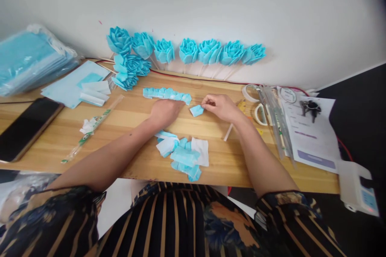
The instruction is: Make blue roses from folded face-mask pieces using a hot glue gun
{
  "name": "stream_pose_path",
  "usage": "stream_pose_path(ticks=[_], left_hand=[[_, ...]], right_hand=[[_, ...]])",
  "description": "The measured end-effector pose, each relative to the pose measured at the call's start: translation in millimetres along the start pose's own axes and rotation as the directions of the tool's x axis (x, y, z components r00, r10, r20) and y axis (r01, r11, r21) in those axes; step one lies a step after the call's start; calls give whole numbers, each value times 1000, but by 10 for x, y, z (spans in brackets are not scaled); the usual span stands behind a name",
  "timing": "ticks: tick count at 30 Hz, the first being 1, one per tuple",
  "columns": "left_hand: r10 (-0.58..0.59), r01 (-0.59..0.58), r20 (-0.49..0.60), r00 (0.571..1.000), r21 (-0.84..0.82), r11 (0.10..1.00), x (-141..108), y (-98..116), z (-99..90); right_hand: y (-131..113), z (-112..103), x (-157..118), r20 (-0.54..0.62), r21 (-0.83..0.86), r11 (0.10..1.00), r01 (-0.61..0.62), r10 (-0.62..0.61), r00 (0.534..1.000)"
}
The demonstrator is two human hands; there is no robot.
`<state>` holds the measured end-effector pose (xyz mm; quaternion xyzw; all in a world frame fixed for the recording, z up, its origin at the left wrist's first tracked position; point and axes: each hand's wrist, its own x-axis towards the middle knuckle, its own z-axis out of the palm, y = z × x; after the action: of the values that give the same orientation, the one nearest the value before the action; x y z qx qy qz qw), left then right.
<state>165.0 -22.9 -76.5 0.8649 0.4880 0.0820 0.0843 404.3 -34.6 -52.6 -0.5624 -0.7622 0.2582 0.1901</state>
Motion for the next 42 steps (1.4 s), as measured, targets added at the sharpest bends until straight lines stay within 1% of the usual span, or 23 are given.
stream_pose_path(ticks=[3,5,7,11,20,26,32,34,38,42], left_hand=[[-4,4,4,1000,9,1000,6,3,4],[1,-1,8,1000,6,1000,4,5,-2],[3,-3,5,1000,2,1000,1,6,-9],[6,-6,4,1000,-5,1000,-5,6,-12],[-11,11,10,1000,-3,1000,-5,25,-28],[-27,28,3,1000,-18,999,-9,22,-14],[-93,91,-30,995,-52,994,-26,29,-31],[-82,81,-31,996,-43,996,-27,27,-35],[-16,16,7,1000,-35,999,-16,16,-33],[-13,13,39,999,-9,1000,2,30,-46]], right_hand=[[49,-27,66,46,83,997,0,-4,999],[68,-22,130,56,107,994,6,-12,998],[73,-10,197,46,70,997,17,-20,999],[60,27,296,-9,-34,999,34,-34,999],[39,149,337,-87,-18,995,100,-101,991],[-14,190,359,-102,-122,990,74,-86,991],[-7,217,384,-105,-152,983,105,-121,987],[1,220,390,-103,-156,981,114,-131,986],[8,217,397,-110,-155,980,121,-139,984],[18,209,402,-109,-167,975,143,-162,981]])
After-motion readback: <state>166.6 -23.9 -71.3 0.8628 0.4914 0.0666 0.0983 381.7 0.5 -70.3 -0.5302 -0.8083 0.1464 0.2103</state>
